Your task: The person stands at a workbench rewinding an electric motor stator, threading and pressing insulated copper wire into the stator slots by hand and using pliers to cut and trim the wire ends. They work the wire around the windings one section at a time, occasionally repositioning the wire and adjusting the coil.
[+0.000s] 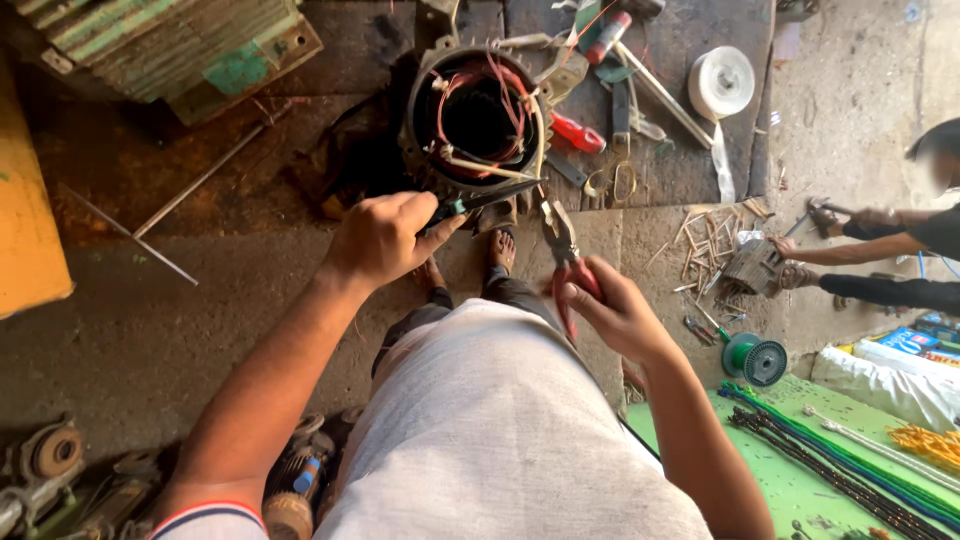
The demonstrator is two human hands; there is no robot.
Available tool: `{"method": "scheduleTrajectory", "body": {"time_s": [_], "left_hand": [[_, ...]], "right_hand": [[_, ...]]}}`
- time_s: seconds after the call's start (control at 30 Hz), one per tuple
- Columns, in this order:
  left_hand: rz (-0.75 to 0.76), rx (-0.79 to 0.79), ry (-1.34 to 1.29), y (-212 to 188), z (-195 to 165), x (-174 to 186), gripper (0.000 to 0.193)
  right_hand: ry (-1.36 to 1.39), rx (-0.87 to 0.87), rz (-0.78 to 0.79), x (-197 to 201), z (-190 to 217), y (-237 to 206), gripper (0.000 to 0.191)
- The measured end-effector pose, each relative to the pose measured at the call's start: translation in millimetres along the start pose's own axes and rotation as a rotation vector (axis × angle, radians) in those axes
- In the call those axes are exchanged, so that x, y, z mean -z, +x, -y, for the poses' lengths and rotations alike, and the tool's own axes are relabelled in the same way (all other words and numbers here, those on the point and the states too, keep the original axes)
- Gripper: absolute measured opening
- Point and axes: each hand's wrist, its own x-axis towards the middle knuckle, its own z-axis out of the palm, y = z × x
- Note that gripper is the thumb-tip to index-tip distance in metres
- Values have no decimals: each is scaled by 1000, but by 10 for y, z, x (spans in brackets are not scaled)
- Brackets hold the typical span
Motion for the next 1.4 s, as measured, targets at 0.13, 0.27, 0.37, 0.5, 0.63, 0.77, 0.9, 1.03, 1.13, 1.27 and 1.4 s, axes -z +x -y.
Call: {"method": "scheduleTrajectory", "body": {"time_s": [0.13,0.27,0.37,0.5,0.63,0.77,0.9,1.03,1.13,1.27,1.4], "left_hand": [[-4,-8,4,6,-10,-13,48],[26,-24,8,0,-2,-48,48],[76,-4,31,3,-11,-65,50],[47,5,10,20,-59,-62,46],[87,87,-5,-84,-91,-29,41],[126,201,-60,-473,-177,46,33],[-138,375,-59,-892,-292,81,29],[-217,982,-35,-861,-214,-19,31],[-164,1017,252,-556,-49,-99,33],[-249,902,465,50,95,-177,30],[-313,842,434,550,140,-169,32]], "right_hand": [[-551,-125,-266,-199,84,-16,23],[-708,62,-419,-343,41,47,25],[-458,-240,-318,-270,-46,98,29],[748,-245,132,-15,-157,205,35],[355,-153,162,216,-236,200,37],[-97,-337,-167,390,-257,135,25],[-903,-240,-442,683,-334,335,23],[-1069,32,-599,1029,-420,695,21],[-1048,112,-633,1215,-384,955,24],[-1076,97,-578,1408,-196,1271,26],[-1127,197,-513,1579,-66,1511,27]]}}
